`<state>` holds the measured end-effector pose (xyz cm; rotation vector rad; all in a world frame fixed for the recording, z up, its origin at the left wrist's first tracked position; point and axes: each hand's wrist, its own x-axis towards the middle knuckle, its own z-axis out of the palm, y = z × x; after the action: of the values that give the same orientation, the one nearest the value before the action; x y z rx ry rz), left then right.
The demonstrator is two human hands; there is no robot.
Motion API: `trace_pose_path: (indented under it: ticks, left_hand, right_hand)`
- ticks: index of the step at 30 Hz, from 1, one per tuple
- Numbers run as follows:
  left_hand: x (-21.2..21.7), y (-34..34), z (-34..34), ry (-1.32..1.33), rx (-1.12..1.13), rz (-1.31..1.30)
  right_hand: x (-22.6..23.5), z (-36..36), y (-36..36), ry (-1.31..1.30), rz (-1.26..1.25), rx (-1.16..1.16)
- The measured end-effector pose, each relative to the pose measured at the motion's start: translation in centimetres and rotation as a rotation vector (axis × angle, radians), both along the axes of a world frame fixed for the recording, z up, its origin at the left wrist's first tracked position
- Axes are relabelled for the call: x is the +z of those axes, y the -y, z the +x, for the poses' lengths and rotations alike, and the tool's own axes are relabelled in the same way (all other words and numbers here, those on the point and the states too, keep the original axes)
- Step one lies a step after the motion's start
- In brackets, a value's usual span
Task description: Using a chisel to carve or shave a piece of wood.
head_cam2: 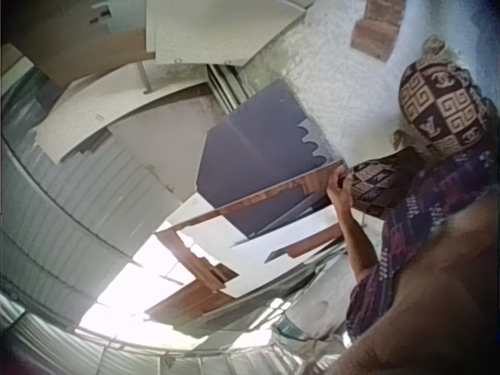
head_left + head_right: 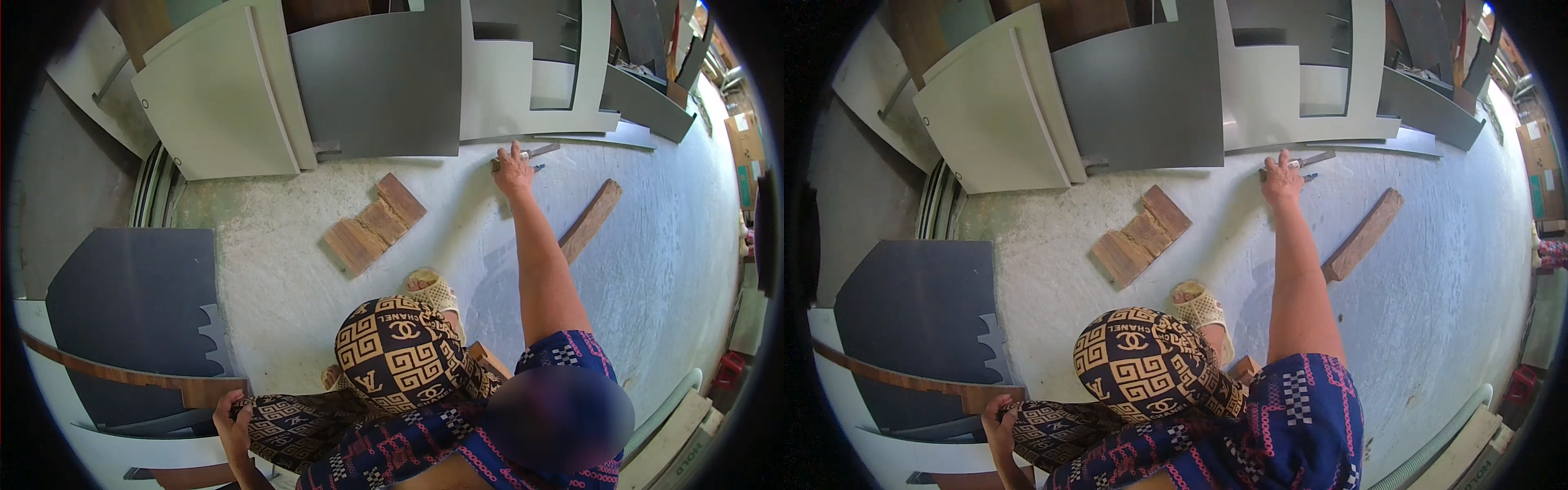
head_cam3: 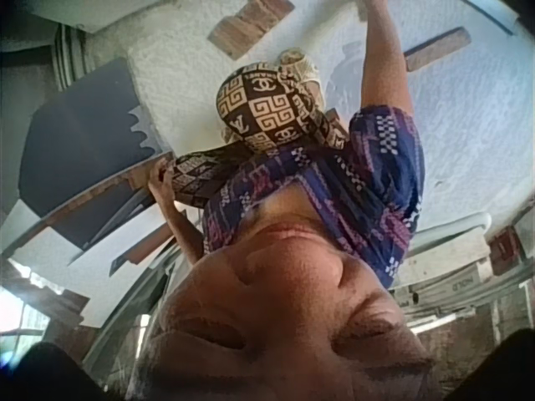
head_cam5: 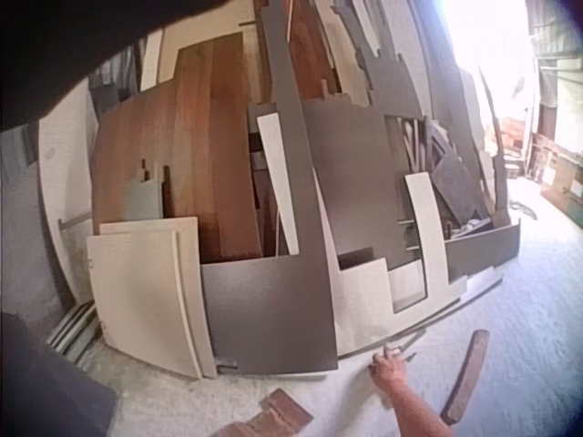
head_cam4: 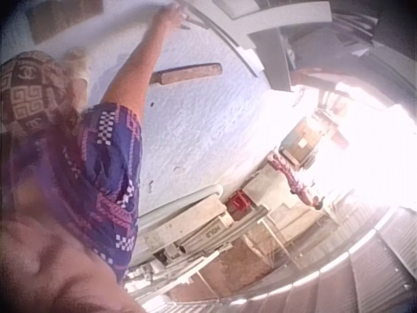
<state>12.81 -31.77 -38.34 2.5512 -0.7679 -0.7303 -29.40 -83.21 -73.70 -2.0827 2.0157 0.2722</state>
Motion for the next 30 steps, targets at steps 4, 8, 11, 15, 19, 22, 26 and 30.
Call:
trace_pose_path:
  ticks: [4, 8, 11, 15, 19, 22, 26, 30]
  left_hand:
    - [0.0, -0.6, 0.1, -0.013, 0.002, -0.001]
    - [-0.6, -1.9, 0.7, -0.029, 0.039, -0.022]
    - [-0.8, -1.1, 0.8, -0.031, 0.048, -0.021]
    - [-1.1, 0.0, 0.1, -0.034, 0.044, -0.051]
    - [-0.5, -1.8, 0.1, -0.019, 0.018, -0.077]
    - [-0.4, -3.0, 0.0, -0.001, 0.039, -0.090]
    - [-0.4, -4.0, 0.5, -0.017, 0.069, -0.078]
    - [-0.1, -2.9, 0.5, -0.007, 0.062, -0.067]
  right_hand:
    - [0.3, -1.6, -0.9, 0.519, -0.509, -0.026]
    - [5.6, 0.7, -7.2, 0.762, -0.499, 0.093]
    - [6.9, 3.5, -13.7, 0.589, -0.383, 0.372]
    - [2.3, 4.3, -19.6, 0.530, -0.043, 0.568]
    - [3.2, 1.7, -19.2, 0.657, -0.161, 0.211]
    - [1.7, -4.0, -16.1, 0.516, -0.410, -0.187]
    - [1.5, -11.8, -14.6, 0.098, -0.588, -0.475]
    - [0.7, -14.7, -14.8, 0.083, -0.182, -0.998]
